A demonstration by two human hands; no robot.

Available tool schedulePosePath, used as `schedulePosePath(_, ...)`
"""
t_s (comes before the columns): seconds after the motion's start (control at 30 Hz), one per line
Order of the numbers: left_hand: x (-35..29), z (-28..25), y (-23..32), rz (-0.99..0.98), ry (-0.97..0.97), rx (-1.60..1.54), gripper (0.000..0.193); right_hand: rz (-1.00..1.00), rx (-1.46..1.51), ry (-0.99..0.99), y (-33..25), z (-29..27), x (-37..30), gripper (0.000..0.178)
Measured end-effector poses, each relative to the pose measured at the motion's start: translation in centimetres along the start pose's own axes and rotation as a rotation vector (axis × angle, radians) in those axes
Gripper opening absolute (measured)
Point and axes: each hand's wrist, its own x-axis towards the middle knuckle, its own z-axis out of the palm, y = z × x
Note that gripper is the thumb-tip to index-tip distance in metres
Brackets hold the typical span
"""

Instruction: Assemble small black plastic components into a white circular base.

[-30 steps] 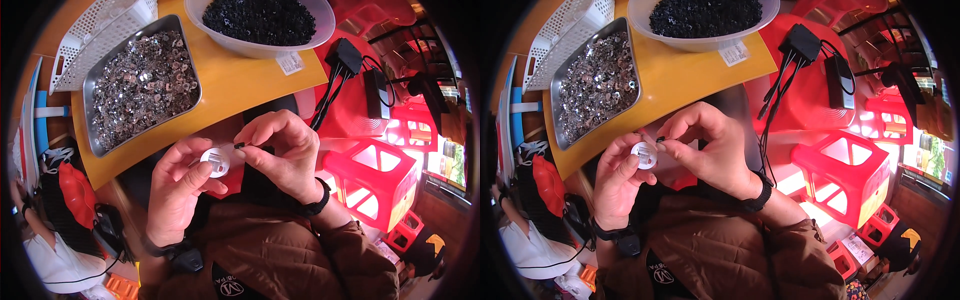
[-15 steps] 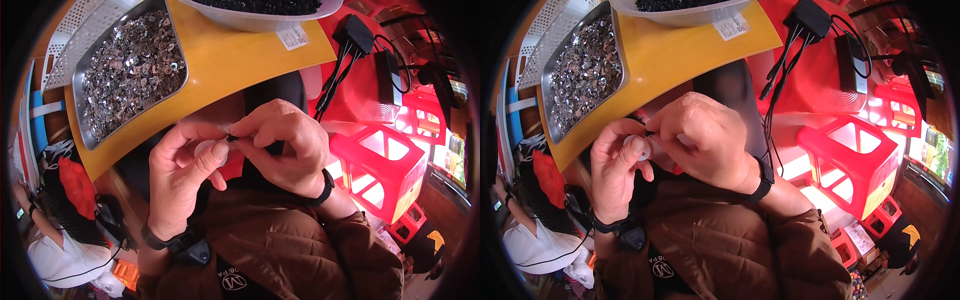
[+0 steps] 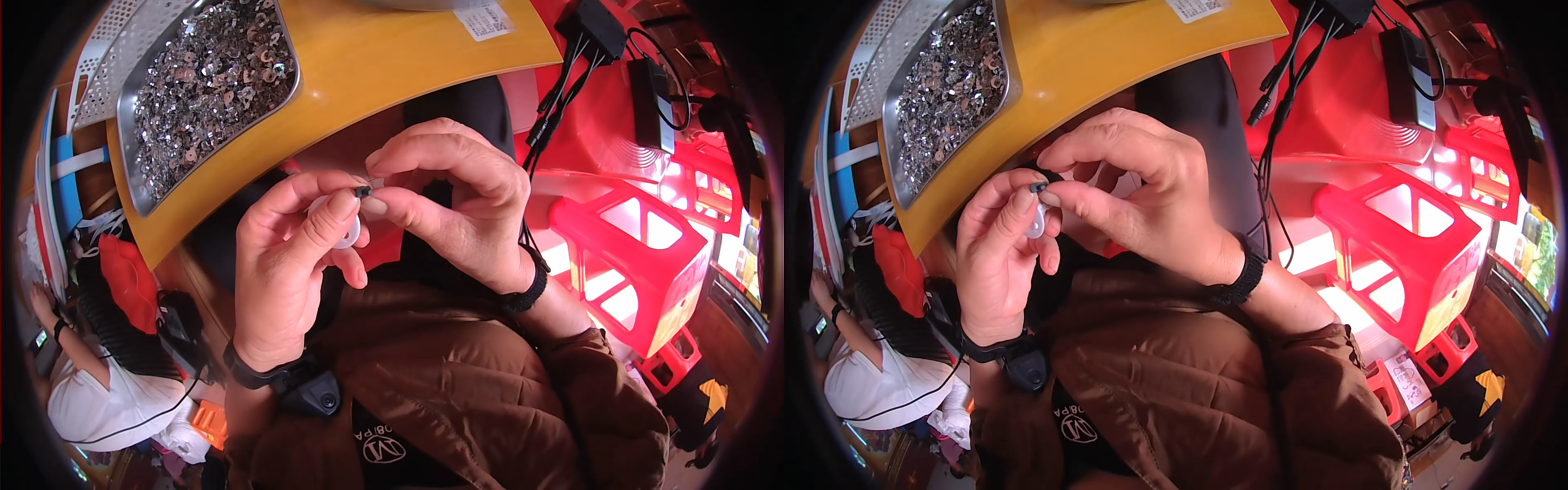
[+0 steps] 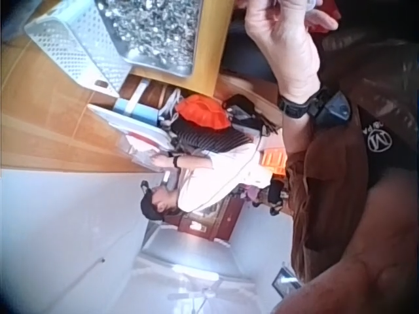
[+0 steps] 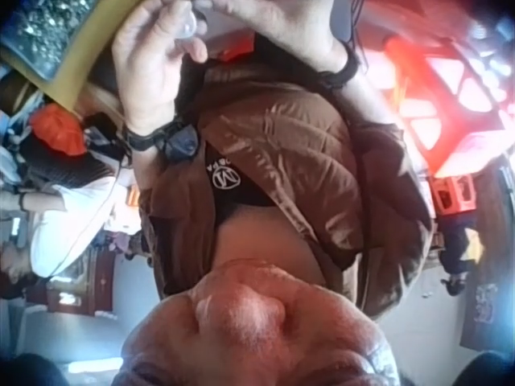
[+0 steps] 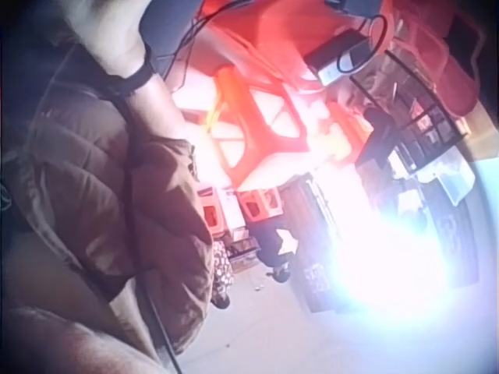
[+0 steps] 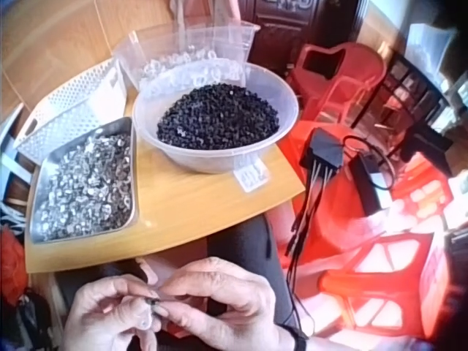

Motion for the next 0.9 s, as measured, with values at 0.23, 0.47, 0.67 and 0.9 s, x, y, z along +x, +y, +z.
schedulePosePath(0.23,-0.3,-0.7,-0.6,-0.058,-0.057,-0.100,0.024,0.008,-0.029,-0.043,-0.4,0.3,-0.4,0.010)
schedulePosePath(0.47,-0.4,-0.6,-0.6,-0.033,-0.010,-0.151,0.022,-0.030,-0.118,-0.023,-0.9,0.6,-0.6,0.009)
schedulePosePath(0.67,-0.7,-0.7,-0.7,-0.018,-0.008,-0.154,0.021,-0.199,-0.289,-0.053,-0.5,0.6,-0.4,0.016)
schedulePosePath(0.9,-0.9,-0.9,-0.6,-0.020,0.010,-0.054,0.022,-0.342,-0.372,-0.083,-0.2,0.6,-0.2,0.021)
